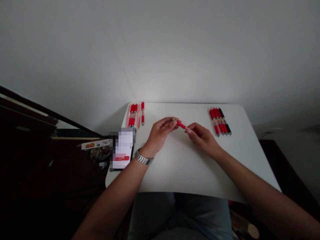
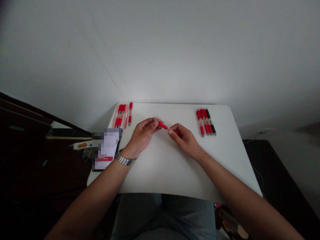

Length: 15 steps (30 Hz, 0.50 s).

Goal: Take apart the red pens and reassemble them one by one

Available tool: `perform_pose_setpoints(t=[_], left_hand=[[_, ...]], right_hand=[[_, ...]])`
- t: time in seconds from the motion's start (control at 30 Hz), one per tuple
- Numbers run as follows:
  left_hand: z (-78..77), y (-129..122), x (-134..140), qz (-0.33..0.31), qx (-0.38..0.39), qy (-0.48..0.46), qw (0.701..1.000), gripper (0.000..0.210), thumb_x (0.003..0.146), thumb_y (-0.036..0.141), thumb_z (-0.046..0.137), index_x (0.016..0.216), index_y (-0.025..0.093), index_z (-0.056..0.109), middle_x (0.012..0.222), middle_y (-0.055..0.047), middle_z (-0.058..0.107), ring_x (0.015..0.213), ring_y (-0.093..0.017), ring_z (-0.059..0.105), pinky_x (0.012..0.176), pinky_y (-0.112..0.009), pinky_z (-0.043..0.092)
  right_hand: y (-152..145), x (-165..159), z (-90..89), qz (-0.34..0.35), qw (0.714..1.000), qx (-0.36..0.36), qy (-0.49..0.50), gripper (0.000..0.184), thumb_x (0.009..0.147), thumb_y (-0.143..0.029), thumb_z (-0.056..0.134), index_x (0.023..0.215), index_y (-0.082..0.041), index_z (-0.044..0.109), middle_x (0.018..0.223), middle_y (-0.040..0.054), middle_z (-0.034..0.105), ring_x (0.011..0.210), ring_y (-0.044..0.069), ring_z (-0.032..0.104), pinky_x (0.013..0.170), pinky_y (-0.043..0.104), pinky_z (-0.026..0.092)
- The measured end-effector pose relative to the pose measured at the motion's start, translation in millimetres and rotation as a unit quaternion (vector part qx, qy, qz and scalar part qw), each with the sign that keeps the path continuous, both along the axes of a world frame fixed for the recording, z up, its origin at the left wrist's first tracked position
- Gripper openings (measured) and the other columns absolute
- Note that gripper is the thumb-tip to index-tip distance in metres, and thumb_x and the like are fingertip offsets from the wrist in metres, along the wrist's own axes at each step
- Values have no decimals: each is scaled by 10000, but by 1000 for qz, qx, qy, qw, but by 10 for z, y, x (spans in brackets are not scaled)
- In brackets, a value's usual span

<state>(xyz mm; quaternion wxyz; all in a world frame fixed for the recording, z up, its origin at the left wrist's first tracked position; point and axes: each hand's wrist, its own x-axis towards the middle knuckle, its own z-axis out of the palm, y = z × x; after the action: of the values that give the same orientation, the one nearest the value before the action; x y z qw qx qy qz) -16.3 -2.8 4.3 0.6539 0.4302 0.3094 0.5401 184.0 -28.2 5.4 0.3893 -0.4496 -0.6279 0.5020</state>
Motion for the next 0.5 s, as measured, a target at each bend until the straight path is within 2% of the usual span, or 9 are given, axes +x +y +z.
perform_pose_setpoints(t=[0.13, 0.23, 0.33, 0.43, 0.5], left_hand=[[-21, 9, 3, 12, -7, -4, 1000, 225, 818, 361, 817, 992, 222, 783, 1045, -55, 743, 963, -158, 685, 960, -329, 532], [-20, 4, -2, 0, -6, -6, 1000, 222, 822, 354, 814, 993, 216, 786, 1063, -62, 747, 982, -163, 684, 971, -330, 528], [-5, -10, -1, -15, -1, -7, 1000, 224, 834, 354, 801, 1006, 211, 785, 1087, -72, 752, 1038, -182, 682, 991, -342, 522], [3, -17, 5, -19, -4, -12, 1000, 240, 830, 357, 803, 1017, 208, 784, 1062, -72, 758, 1034, -187, 686, 984, -347, 527], [1, -14, 7, -9, -4, -13, 1000, 243, 819, 350, 813, 1014, 208, 786, 1036, -62, 758, 991, -168, 689, 967, -330, 531]], right_hand=[[2, -3, 8, -25, 1000, 17, 7, 373, 875, -543, 713, 954, -240, 510, 674, -73, 458, 545, 100, 340, 498, 257, 258], [4, 17, -7, -24, 999, 30, 2, 350, 919, -546, 658, 877, -220, 538, 666, -49, 479, 576, 112, 388, 528, 271, 293], [8, 37, -17, 1, 1000, 30, -1, 367, 990, -551, 540, 889, -202, 595, 662, -25, 513, 601, 124, 428, 562, 286, 324], [14, 35, -20, 3, 1000, 13, -17, 429, 1022, -561, 459, 905, -190, 642, 646, -27, 477, 582, 119, 405, 550, 290, 305], [19, 26, -17, -5, 1000, 4, -8, 403, 1003, -574, 493, 930, -199, 624, 659, -36, 459, 571, 115, 387, 531, 285, 291]])
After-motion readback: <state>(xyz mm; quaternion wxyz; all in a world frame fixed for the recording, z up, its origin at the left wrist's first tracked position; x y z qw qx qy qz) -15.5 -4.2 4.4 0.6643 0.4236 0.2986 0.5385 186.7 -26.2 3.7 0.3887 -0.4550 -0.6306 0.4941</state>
